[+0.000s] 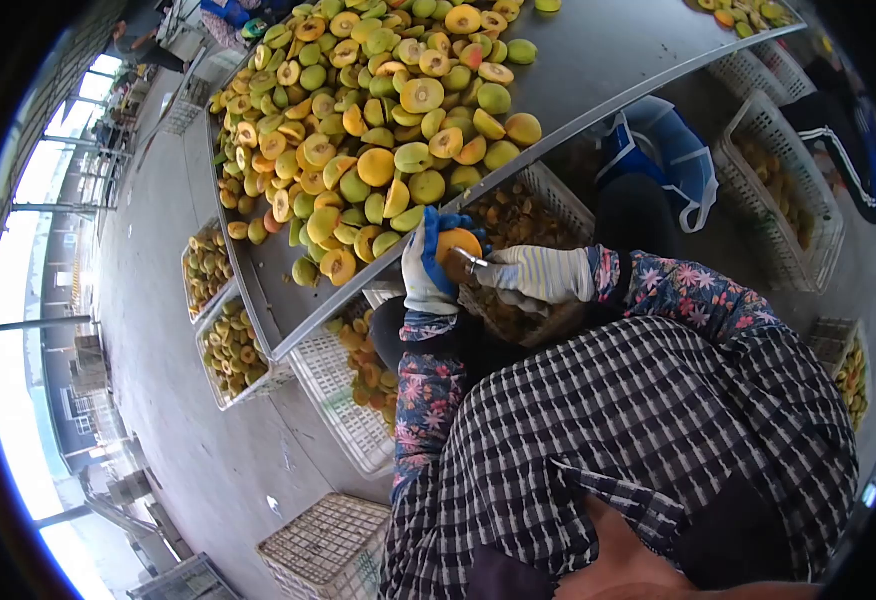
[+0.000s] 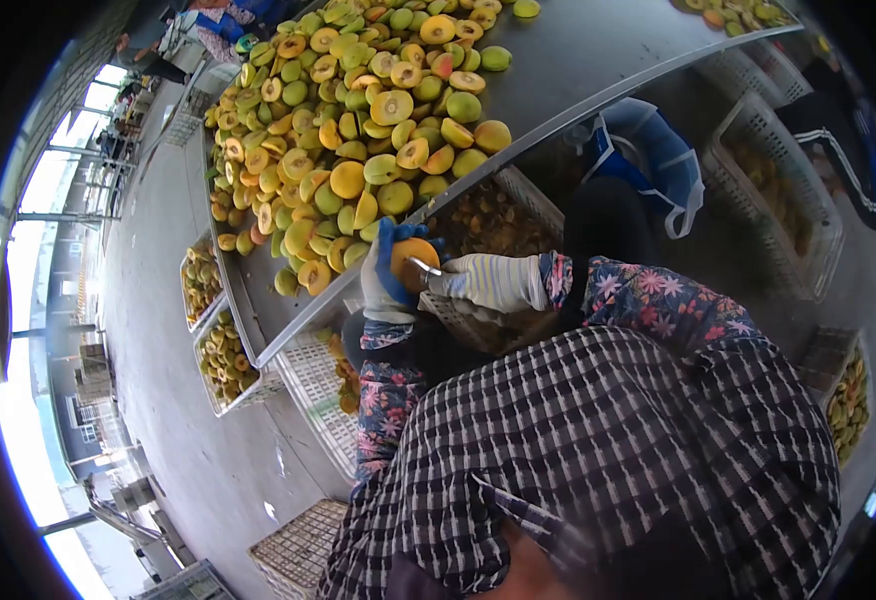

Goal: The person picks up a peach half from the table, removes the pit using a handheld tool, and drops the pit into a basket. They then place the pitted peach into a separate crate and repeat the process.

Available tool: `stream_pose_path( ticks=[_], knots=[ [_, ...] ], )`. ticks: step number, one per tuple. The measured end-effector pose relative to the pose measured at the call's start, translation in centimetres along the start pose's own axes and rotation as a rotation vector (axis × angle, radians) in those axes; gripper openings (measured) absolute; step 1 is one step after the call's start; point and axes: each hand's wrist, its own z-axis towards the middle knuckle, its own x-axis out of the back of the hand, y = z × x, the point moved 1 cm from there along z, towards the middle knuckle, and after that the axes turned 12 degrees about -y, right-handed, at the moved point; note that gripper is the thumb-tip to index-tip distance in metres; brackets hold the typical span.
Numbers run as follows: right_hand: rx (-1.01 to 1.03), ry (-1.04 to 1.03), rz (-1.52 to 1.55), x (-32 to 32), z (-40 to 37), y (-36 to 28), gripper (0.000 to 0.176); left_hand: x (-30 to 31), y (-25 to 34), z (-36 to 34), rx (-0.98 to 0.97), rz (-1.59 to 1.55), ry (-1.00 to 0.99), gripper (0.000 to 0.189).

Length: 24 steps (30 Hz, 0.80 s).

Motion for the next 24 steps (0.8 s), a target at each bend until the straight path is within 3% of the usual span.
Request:
stream_pose_path(
  ticks=[2,10,14,16,18,21,22,24],
  knots=[
    [0.010,-0.089,0.276,0.1,0.2,0.7,0.039,-1.2,0.0,-0.6,-0.030,0.031,0.051,0.036],
    [0.037,0.174,-0.202,-0.7,0.7,1.2,0.035,-0.4,-1.3,0.3,0.001,-0.002,0.070,0.034],
    [0.006,0.028,0.376,-0.8,0.2,1.4,0.030,-0.3,-2.2,0.4,-0.137,0.165,0.151,0.034],
    [0.044,0.109,0.250,-1.5,0.2,1.5,0.028,-0.4,-2.8,0.7,-0.228,0.199,0.213,0.035],
    [0.078,0.204,0.016,-1.3,0.6,2.2,0.027,-0.7,-3.0,0.7,-0.191,0.102,0.230,0.034],
    [0.455,0.409,-0.527,-0.3,2.4,4.8,0.031,-2.2,-2.8,0.2,-0.132,-0.082,0.255,0.035],
    [0.305,0.392,-0.534,-1.0,1.2,3.2,0.034,-1.9,-3.1,0.4,-0.121,-0.074,0.267,0.035],
    [0.330,0.429,-0.615,-0.7,1.1,4.0,0.033,-1.4,-4.0,1.0,-0.126,-0.073,0.262,0.036]
  ],
)
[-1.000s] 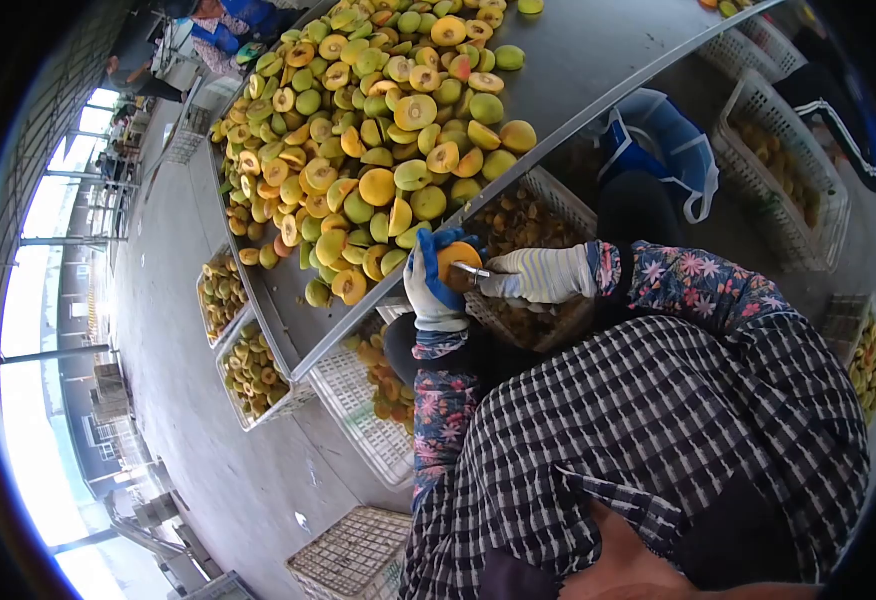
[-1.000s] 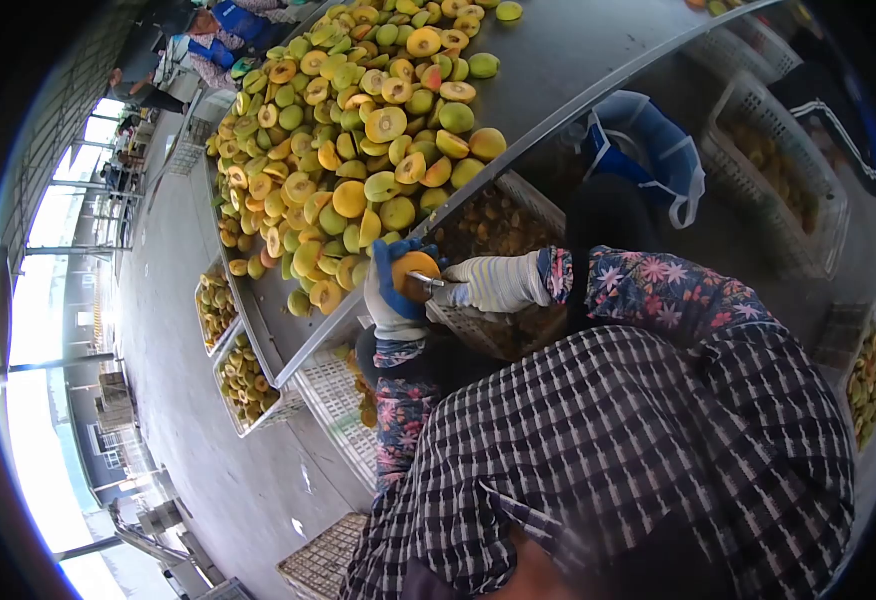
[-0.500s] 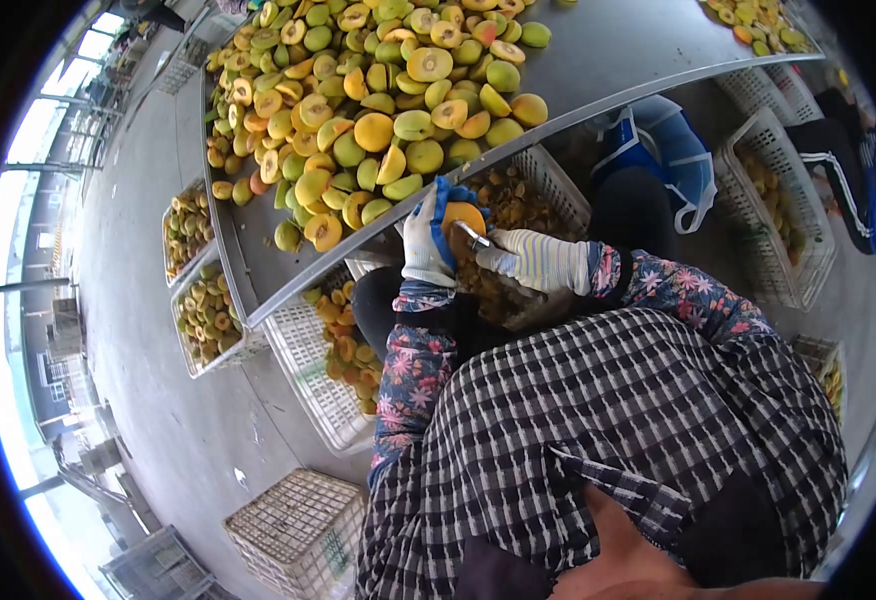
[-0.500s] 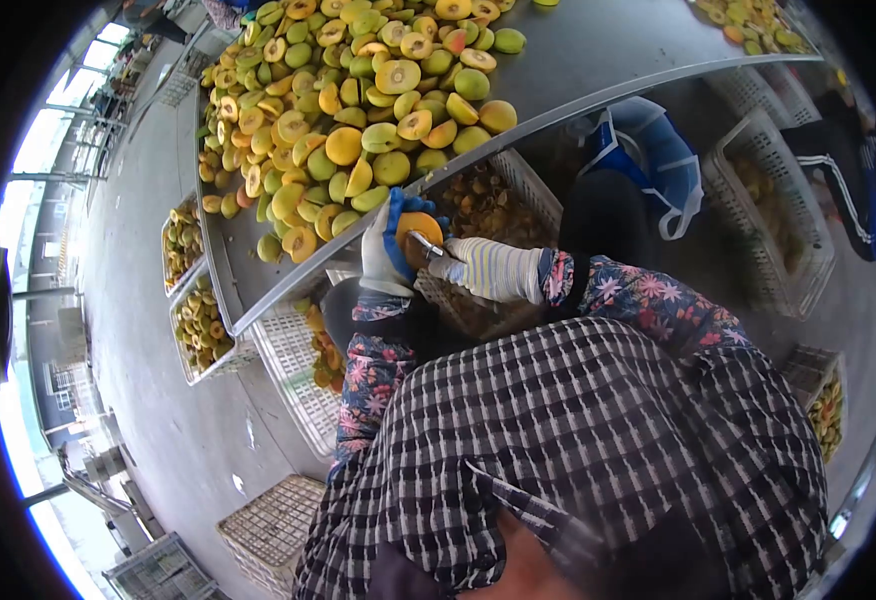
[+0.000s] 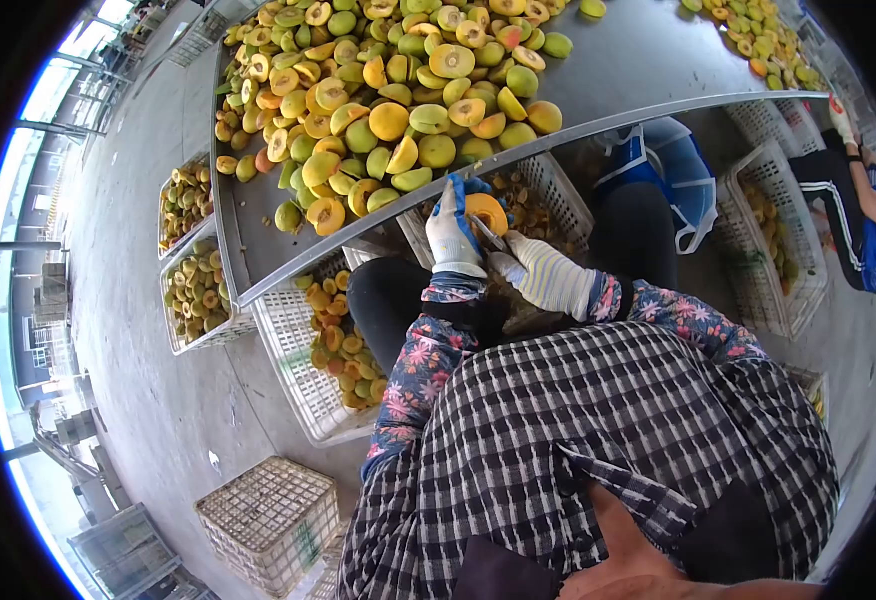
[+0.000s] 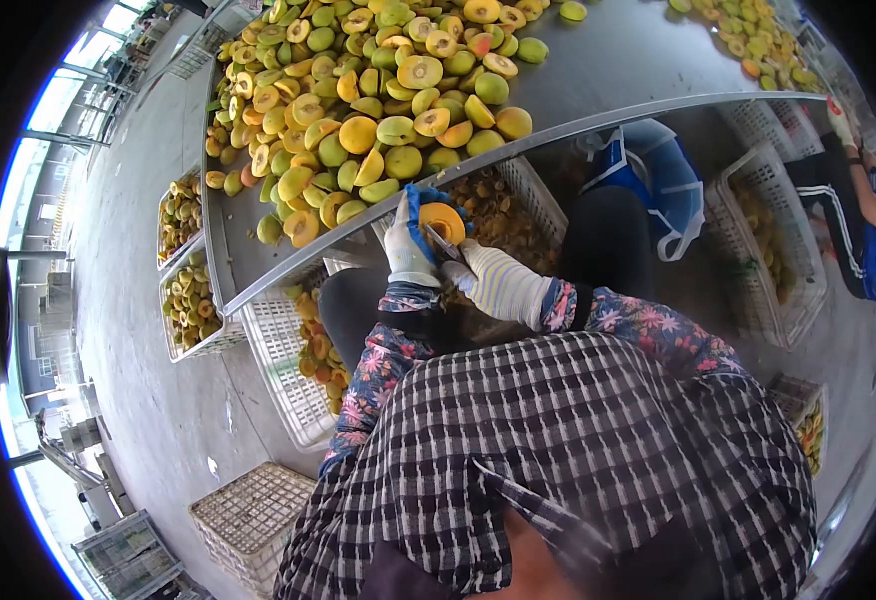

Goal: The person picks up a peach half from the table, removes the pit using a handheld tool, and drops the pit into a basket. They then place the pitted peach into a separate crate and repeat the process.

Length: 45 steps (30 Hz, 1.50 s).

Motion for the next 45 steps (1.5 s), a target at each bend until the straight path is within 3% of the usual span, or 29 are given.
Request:
stream_pose_path(
  ticks=[2,3,5,8,12,15,19,24,31,39,43,44,45],
  knots=[
    [-0.001,0.032,-0.121,0.0,-0.3,0.5,0.035,-0.3,-0.1,-0.4,-0.095,0.262,-0.032,0.034],
    [0.047,0.046,-0.024,-0.3,-0.3,0.8,0.033,-0.5,-0.2,-0.5,-0.142,0.394,-0.046,0.033],
    [0.143,0.077,0.172,-0.6,-0.2,0.8,0.030,-0.5,-0.6,-0.5,-0.150,0.329,-0.038,0.035],
    [-0.377,-0.255,0.880,1.6,-2.2,-1.5,0.029,-0.7,-0.6,-0.4,-0.104,0.188,-0.089,0.037],
    [-0.406,-0.199,0.908,1.5,-3.0,-1.9,0.034,-1.4,0.5,-1.1,0.168,0.108,-0.241,0.036],
    [-0.391,-0.185,0.892,1.3,-3.6,-1.8,0.031,-1.5,0.0,-1.4,0.186,0.066,-0.238,0.035],
    [-0.220,-0.006,0.563,0.1,-2.8,0.1,0.026,-2.2,-1.3,-1.4,0.180,-0.094,-0.024,0.033],
    [-0.067,0.099,0.299,-0.6,-2.8,1.3,0.025,-0.9,-3.4,0.0,0.052,-0.048,0.018,0.026],
    [-0.202,0.077,0.306,-0.4,-3.4,2.2,0.026,-1.8,-3.7,-0.4,0.026,0.142,0.064,0.025],
    [-0.182,0.084,0.195,-0.4,-4.2,3.0,0.025,-1.3,-5.1,0.1,0.109,-0.017,0.134,0.025],
    [-0.220,0.065,0.119,-0.6,-4.8,1.8,0.025,2.2,-6.0,1.9,0.136,0.021,0.108,0.033],
    [-0.245,0.052,0.091,-0.9,-5.2,1.7,0.025,3.3,-5.6,2.4,0.249,-0.125,0.247,0.035],
    [-0.268,0.044,0.063,-0.8,-5.3,1.8,0.025,2.7,-4.0,1.5,0.181,-0.178,0.128,0.037]
  ],
)
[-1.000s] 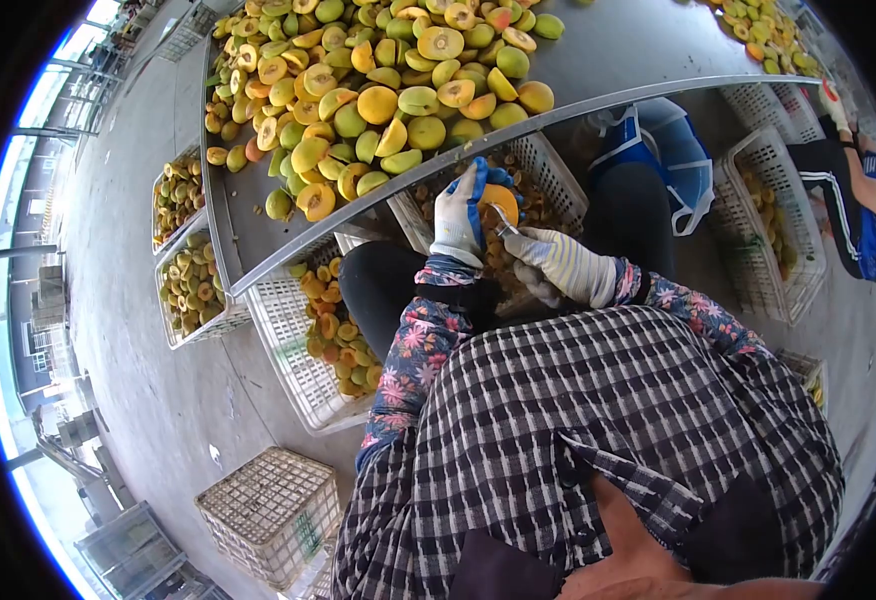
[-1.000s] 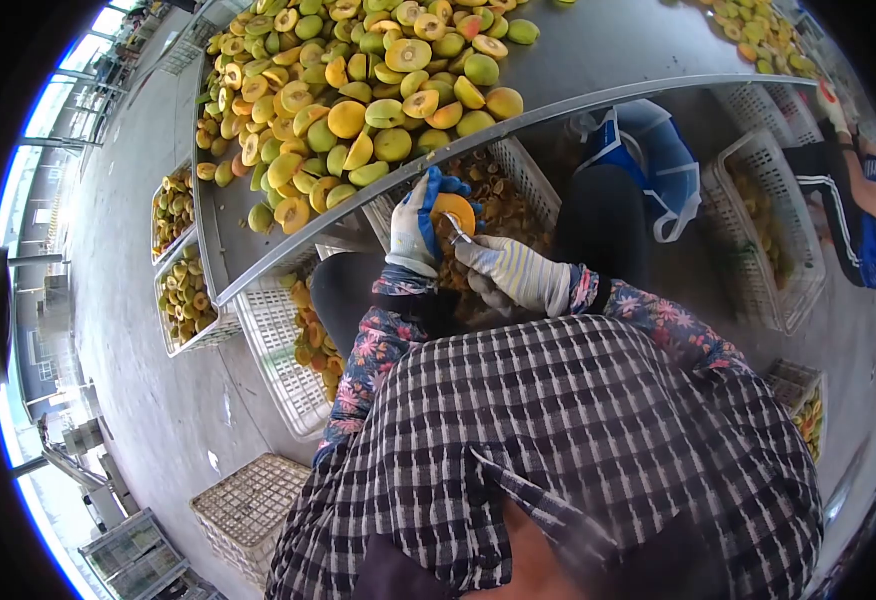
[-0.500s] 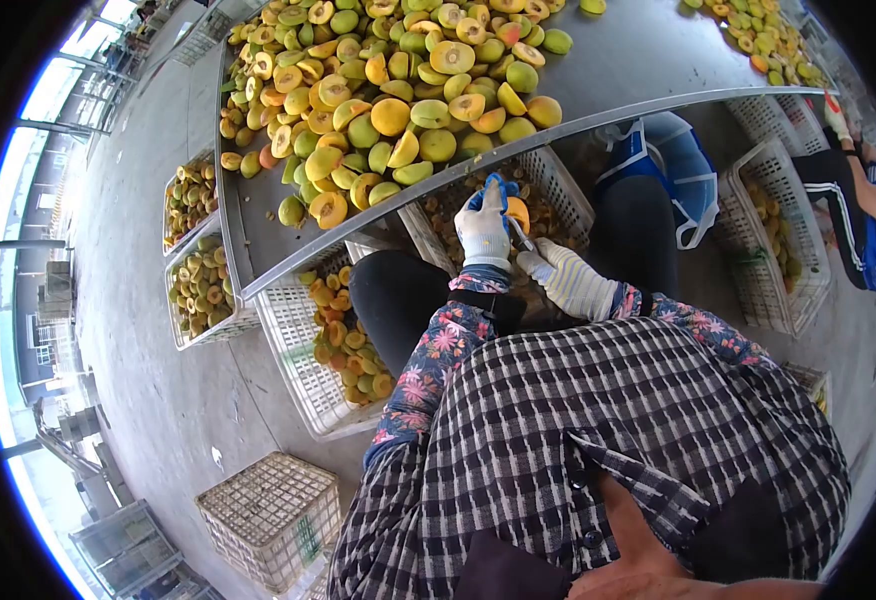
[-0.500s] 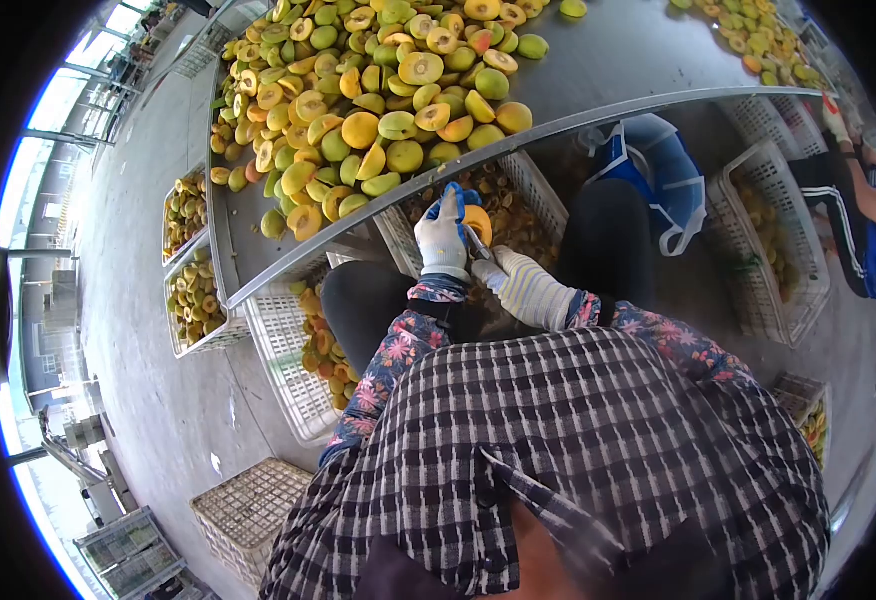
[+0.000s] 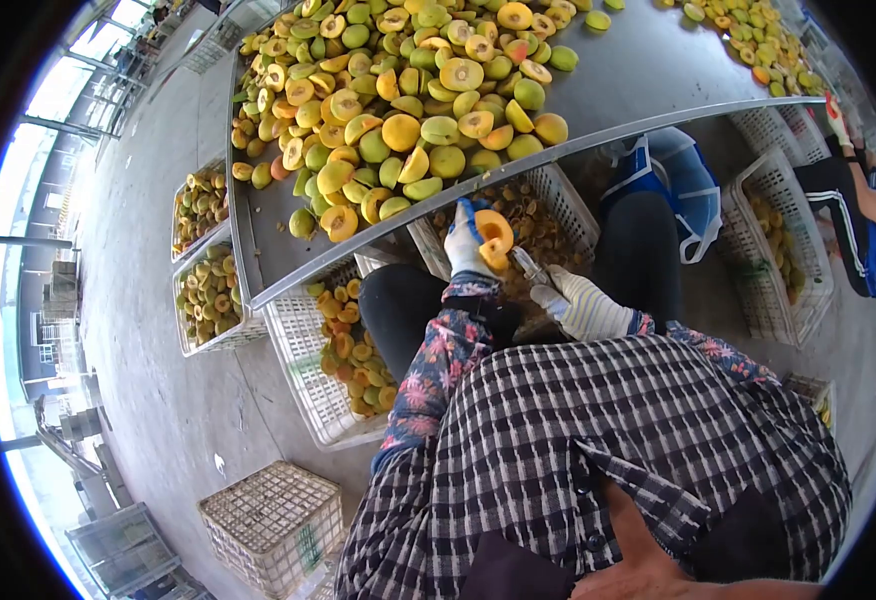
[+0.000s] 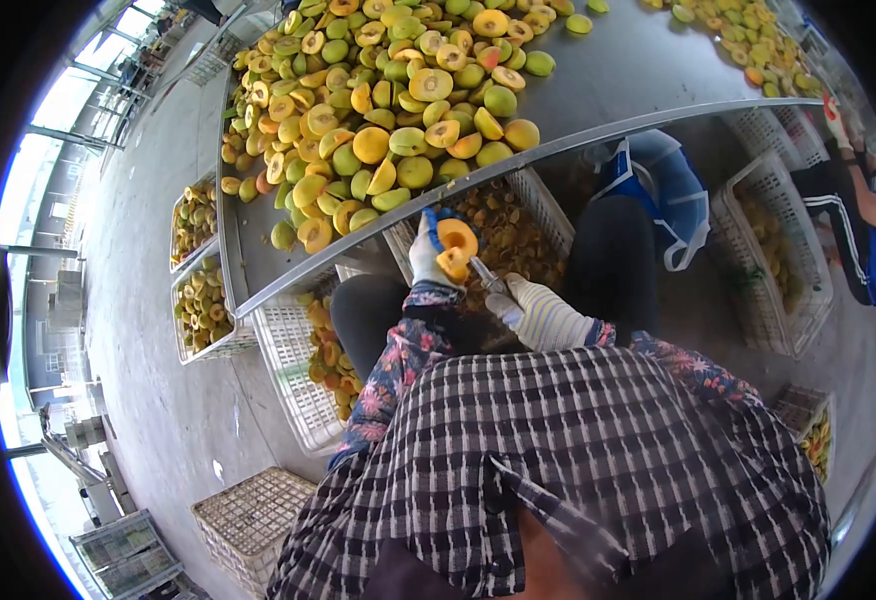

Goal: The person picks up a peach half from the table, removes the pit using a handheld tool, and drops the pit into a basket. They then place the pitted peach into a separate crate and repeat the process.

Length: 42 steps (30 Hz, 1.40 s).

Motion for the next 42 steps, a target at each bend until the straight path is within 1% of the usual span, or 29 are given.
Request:
stream_pose_path(
  ticks=[2,3,4,5,8,9,12,13,14,15,16,17,19,20,21,22,24,25,26,28,30,32,34,35,36,37,40,42],
  knots=[
    [0.169,0.019,0.453,0.6,1.2,0.4,0.021,-0.8,0.4,-0.6,-0.057,0.051,-0.092,0.044],
    [0.060,0.030,0.376,1.5,1.3,0.0,0.019,-1.1,0.7,-1.0,-0.004,0.043,-0.092,0.045],
    [-0.049,0.042,0.295,2.8,0.8,-2.2,0.017,-1.4,0.9,-1.5,0.048,0.034,-0.094,0.046],
    [-0.059,0.051,0.473,3.3,0.5,-3.6,0.014,-1.6,1.0,-1.9,0.002,-0.026,-0.124,0.051],
    [0.048,0.062,0.540,3.7,1.7,-2.9,0.012,0.2,1.5,-1.5,0.037,-0.182,-0.323,0.054],
    [0.050,0.065,0.479,3.9,1.7,-3.1,0.016,0.5,2.2,-2.1,0.054,-0.193,-0.412,0.055],
    [0.070,0.013,0.499,4.5,1.7,-3.7,0.018,0.2,5.2,-4.8,-0.110,-0.045,-0.327,0.051],
    [0.100,0.036,0.504,4.5,2.1,-3.5,0.022,0.5,6.8,-6.1,-0.129,-0.061,-0.249,0.045],
    [0.106,0.031,0.488,4.6,2.2,-3.6,0.021,1.1,8.7,-7.8,-0.155,0.005,-0.358,0.042],
    [0.108,0.026,0.473,4.9,2.3,-3.7,0.021,1.9,10.7,-9.7,-0.264,0.159,-0.362,0.041],
    [0.108,0.022,0.459,5.1,2.2,-3.6,0.021,4.0,12.7,-10.7,-0.401,0.407,-0.261,0.040],
    [0.114,0.018,0.451,5.2,2.2,-3.4,0.022,4.3,14.7,-12.8,-0.386,0.179,-0.130,0.038],
    [0.133,0.001,0.470,5.4,2.3,-3.1,0.026,8.6,19.0,-15.5,-0.493,0.330,-0.026,0.036],
    [0.143,-0.009,0.478,5.4,2.3,-3.2,0.028,10.5,20.8,-17.4,-0.691,1.103,0.144,0.033],
    [0.151,-0.012,0.478,5.5,2.2,-3.5,0.026,12.5,22.2,-17.9,-0.581,0.844,0.279,0.032],
    [0.145,-0.018,0.481,5.5,2.1,-3.8,0.026,15.9,23.4,-18.0,-0.506,0.741,0.222,0.035],
    [0.133,-0.034,0.484,5.6,2.1,-4.5,0.026,18.2,24.2,-17.5,-0.485,0.895,0.273,0.039],
    [0.127,-0.046,0.492,5.5,2.1,-4.9,0.026,18.9,24.7,-16.9,-0.488,1.050,0.293,0.041],
    [0.140,-0.054,0.473,5.4,2.4,-5.0,0.027,15.6,24.2,-16.7,-0.509,0.996,0.220,0.040],
    [0.162,-0.068,0.427,5.3,2.8,-5.0,0.029,11.8,24.1,-14.7,-0.485,1.266,0.251,0.037],
    [0.166,-0.091,0.409,5.1,2.9,-5.6,0.029,9.6,23.0,-10.4,-0.436,1.131,0.052,0.039],
    [0.176,-0.103,0.381,5.1,2.7,-6.0,0.029,4.6,21.5,-7.5,-0.325,1.505,0.178,0.048],
    [0.207,-0.108,0.343,4.9,2.8,-6.1,0.028,4.4,20.6,-3.1,-0.127,1.759,0.166,0.062],
    [0.268,-0.083,0.292,4.7,3.2,-5.8,0.026,3.1,20.0,-2.3,-0.041,1.858,0.203,0.066],
    [0.258,-0.075,0.296,4.7,3.0,-5.9,0.023,1.7,19.5,-1.7,0.052,1.951,0.241,0.070],
    [0.243,-0.088,0.312,4.8,2.7,-5.9,0.022,1.6,19.6,-0.6,0.084,1.929,0.213,0.075],
    [0.194,-0.081,0.323,4.8,2.6,-5.2,0.020,5.0,20.0,3.5,0.014,1.762,0.196,0.074],
    [0.154,-0.099,0.305,4.8,2.5,-5.4,0.022,7.5,20.1,5.0,-0.109,1.679,0.066,0.074]
  ],
)
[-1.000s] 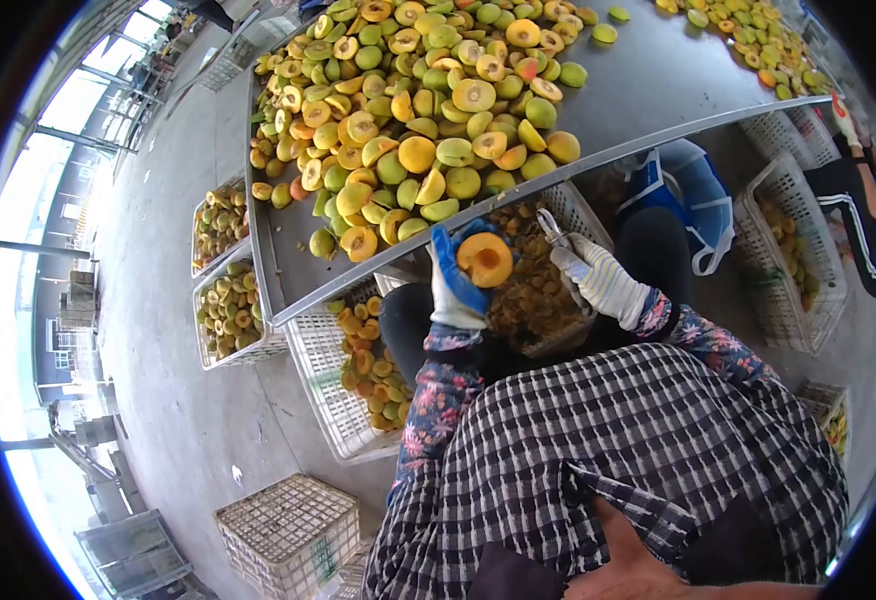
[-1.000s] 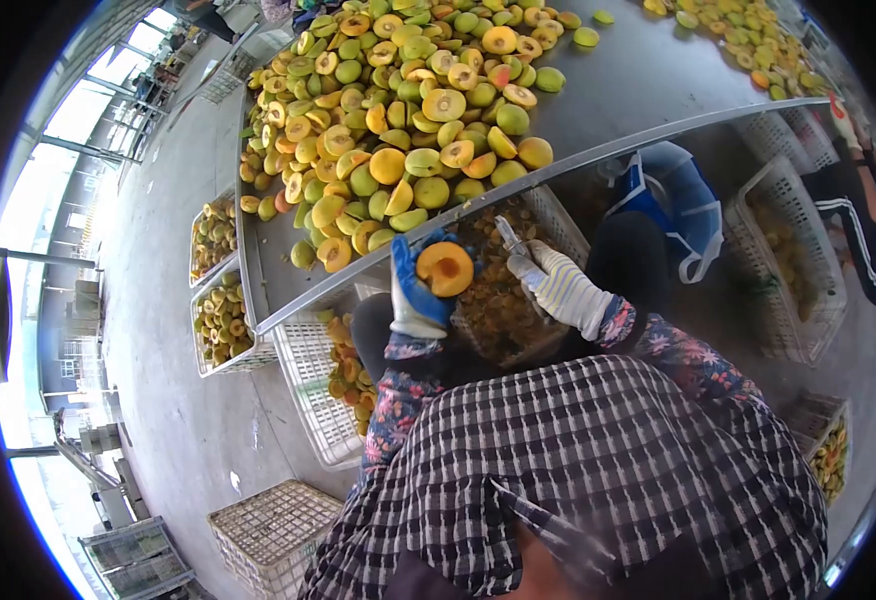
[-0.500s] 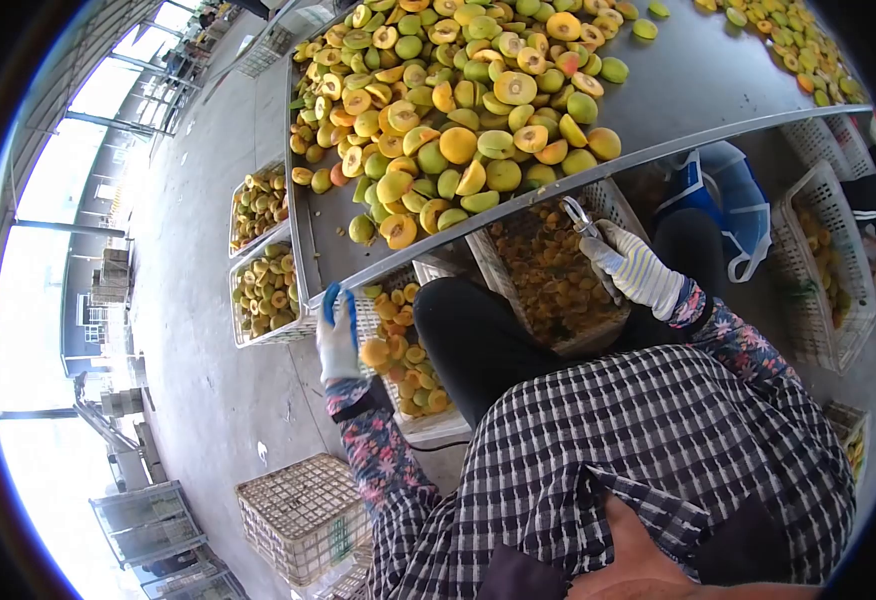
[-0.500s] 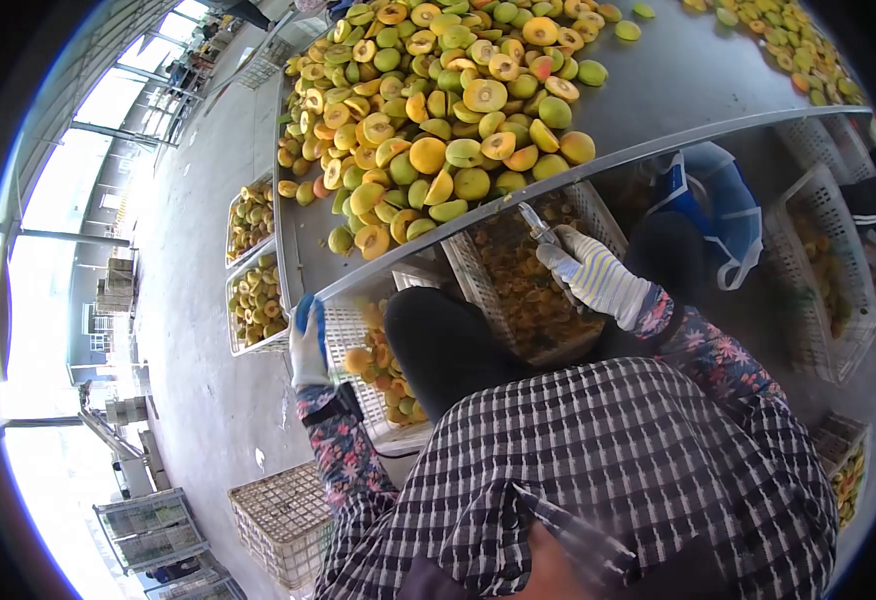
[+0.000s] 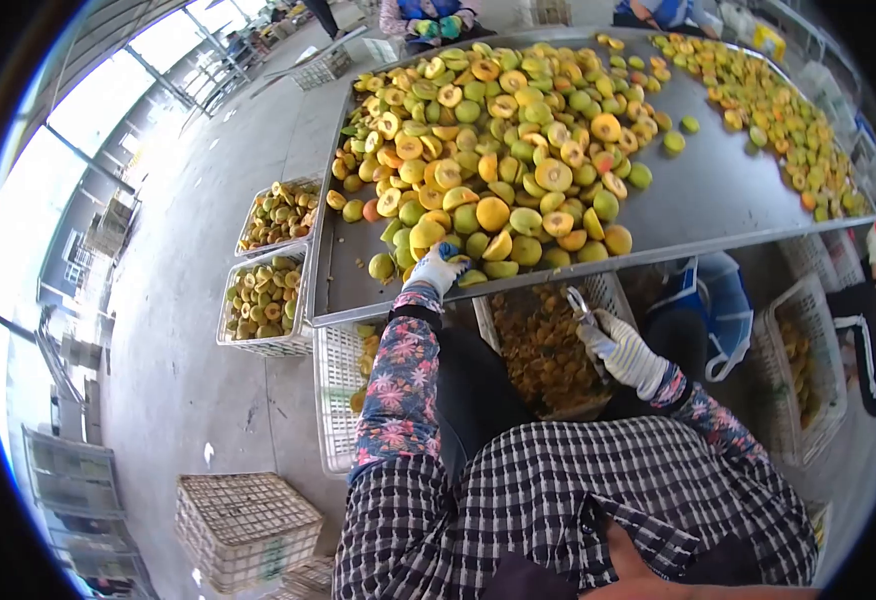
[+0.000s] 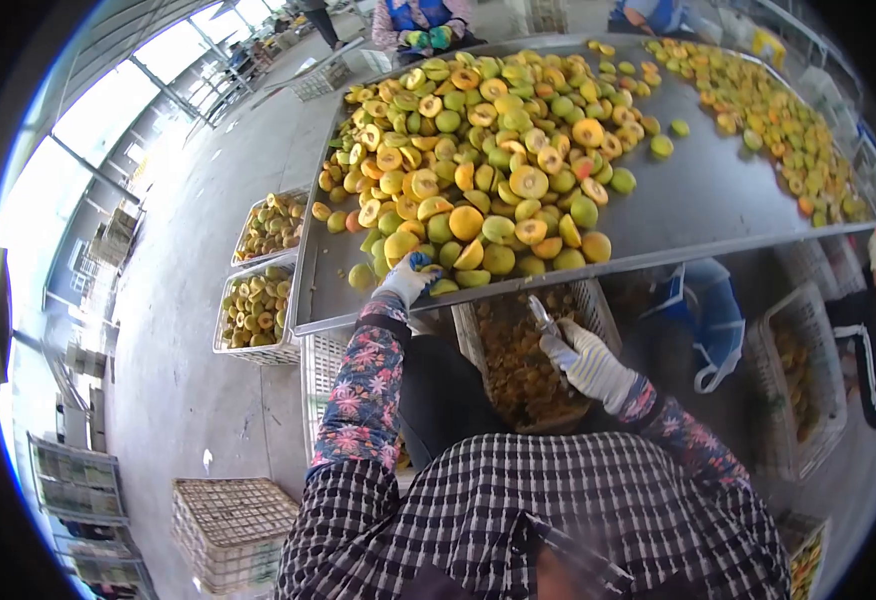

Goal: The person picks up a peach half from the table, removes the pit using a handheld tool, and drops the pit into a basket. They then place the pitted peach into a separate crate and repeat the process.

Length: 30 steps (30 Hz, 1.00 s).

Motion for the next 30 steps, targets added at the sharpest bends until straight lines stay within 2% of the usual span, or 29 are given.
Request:
stream_pose_path(
  ticks=[1,2,4,6,8,10,13,16,18,20,21,26,27,30],
  knots=[
    [0.011,-0.010,0.001,0.0,0.0,0.0,0.023,-0.1,-1.4,0.8,0.013,-0.046,-0.005,0.070],
    [0.025,-0.020,0.004,0.0,0.2,0.0,0.024,1.2,1.3,-2.2,0.051,-0.009,0.034,0.061],
    [0.036,-0.033,0.032,-0.1,0.4,0.1,0.027,1.4,0.6,-2.3,0.095,-0.164,0.147,0.052],
    [-0.020,-0.041,0.062,-0.5,0.3,-1.0,0.022,1.6,0.2,-3.0,-0.102,-0.493,0.284,0.041],
    [0.022,-0.030,0.035,-0.8,0.6,-1.3,0.021,2.3,2.0,-4.6,-0.264,-1.047,0.235,0.044],
    [0.031,-0.034,0.016,-0.9,1.3,-1.9,0.019,2.1,3.5,-6.5,-0.480,-1.630,-0.062,0.042],
    [0.083,-0.063,-0.005,-1.4,1.4,-2.8,0.019,0.0,7.1,-8.8,-0.480,-1.778,-0.152,0.038],
    [0.252,0.001,-0.131,-1.7,2.0,-3.8,0.021,-2.6,10.7,-10.3,-0.517,-1.839,-0.284,0.039],
    [0.228,0.004,-0.104,-1.5,2.3,-4.0,0.020,-3.4,13.4,-11.9,-0.503,-2.033,-0.392,0.041],
    [0.418,0.080,-0.367,-1.8,2.6,-4.9,0.017,-5.7,13.9,-11.6,-0.468,-2.055,-0.437,0.041],
    [0.429,0.113,-0.474,-1.5,2.8,-5.1,0.018,-6.3,14.2,-11.5,-0.459,-2.060,-0.453,0.041],
    [0.439,0.254,-0.931,-1.3,3.3,-4.9,0.027,-8.3,14.8,-11.4,-0.434,-2.034,-0.399,0.033],
    [0.498,0.275,-0.929,-1.2,3.6,-4.7,0.032,-8.6,14.8,-11.5,-0.443,-2.015,-0.375,0.033],
    [0.459,0.299,-1.026,-1.3,3.5,-4.5,0.030,-8.6,15.4,-11.9,-0.442,-1.981,-0.294,0.034]
  ],
)
